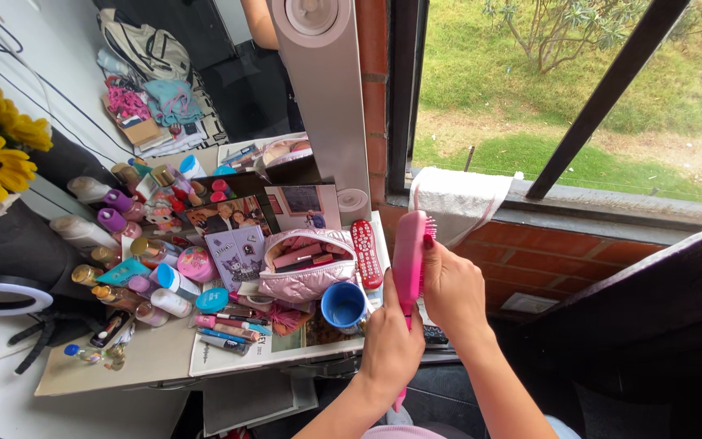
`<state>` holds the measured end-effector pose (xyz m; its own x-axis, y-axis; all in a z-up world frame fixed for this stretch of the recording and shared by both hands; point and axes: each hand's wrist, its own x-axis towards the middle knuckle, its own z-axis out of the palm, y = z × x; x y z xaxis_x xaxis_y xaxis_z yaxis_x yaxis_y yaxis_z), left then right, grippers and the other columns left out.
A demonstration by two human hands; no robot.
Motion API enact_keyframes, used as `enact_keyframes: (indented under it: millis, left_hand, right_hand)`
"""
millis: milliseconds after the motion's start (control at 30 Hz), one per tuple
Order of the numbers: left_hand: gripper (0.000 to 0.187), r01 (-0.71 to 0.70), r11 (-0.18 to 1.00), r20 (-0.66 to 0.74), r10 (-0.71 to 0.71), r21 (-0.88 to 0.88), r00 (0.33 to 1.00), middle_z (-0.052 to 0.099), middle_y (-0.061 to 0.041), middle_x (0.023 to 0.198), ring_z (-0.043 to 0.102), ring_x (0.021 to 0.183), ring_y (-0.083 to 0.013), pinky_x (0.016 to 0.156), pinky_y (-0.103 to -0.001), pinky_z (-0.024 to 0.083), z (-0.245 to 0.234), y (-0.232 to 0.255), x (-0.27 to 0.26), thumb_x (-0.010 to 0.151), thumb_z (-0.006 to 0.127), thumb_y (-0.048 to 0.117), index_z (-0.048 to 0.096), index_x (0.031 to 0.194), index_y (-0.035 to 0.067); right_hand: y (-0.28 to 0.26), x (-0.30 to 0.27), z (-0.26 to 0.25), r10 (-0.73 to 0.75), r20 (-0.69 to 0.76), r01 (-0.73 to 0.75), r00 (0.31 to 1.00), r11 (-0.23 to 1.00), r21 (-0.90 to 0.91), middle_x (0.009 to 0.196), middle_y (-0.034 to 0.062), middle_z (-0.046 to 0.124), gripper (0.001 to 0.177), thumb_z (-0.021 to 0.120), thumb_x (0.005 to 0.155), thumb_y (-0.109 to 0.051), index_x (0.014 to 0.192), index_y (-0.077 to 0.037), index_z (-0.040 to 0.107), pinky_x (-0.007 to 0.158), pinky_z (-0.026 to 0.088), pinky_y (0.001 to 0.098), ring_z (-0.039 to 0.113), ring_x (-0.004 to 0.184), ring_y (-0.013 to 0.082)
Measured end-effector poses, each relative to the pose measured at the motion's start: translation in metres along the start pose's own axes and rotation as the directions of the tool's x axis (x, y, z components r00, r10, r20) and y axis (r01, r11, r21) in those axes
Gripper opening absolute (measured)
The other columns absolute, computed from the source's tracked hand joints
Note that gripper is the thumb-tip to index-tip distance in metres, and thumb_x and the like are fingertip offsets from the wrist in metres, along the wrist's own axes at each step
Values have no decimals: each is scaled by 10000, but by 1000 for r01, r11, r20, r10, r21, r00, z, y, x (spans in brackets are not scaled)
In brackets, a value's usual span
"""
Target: The person organizes a cluttered vanity area by opening a drawer, adjusting a ring light, and picking up a pink hairbrush to remove hair from its bristles. They then place the brush into a pink makeup bag and arrange other cosmetic items on the desk surface.
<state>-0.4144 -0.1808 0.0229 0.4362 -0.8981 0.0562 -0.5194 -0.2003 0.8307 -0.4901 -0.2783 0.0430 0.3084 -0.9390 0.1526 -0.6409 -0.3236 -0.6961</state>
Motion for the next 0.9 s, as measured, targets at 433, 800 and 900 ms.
enact_keyframes:
  millis: [433,800,900]
  left_hand:
    - [608,4,998,-16,-3,57,1000,685,-307,732,694,732,-483,669,-579,527,-20,17,5,896,606,52,401,1464,-18]
    - [641,173,962,194,-132,-210,972,733,-206,714,738,530,-318,530,-415,592,-22,22,-8,895,623,108,394,1489,32]
    - [634,-17,992,58,24,-124,998,737,-262,820,733,721,-415,664,-476,581,-17,10,-6,904,630,79,421,1494,-17]
  right_hand:
    - [45,10,-4,-144,234,-35,961,781,623,715,22,668,193,567,1002,-183,902,-51,666,584,481,325,580,601,124]
    - [125,39,7,46,157,-150,987,-125,981,802,44,567,259,556,1082,-189,848,-76,548,638,444,236,526,717,120]
    - [131,32,7,-31,50,-45,998,153,987,809,76,581,356,566,1153,-213,840,-45,556,571,380,228,458,653,105]
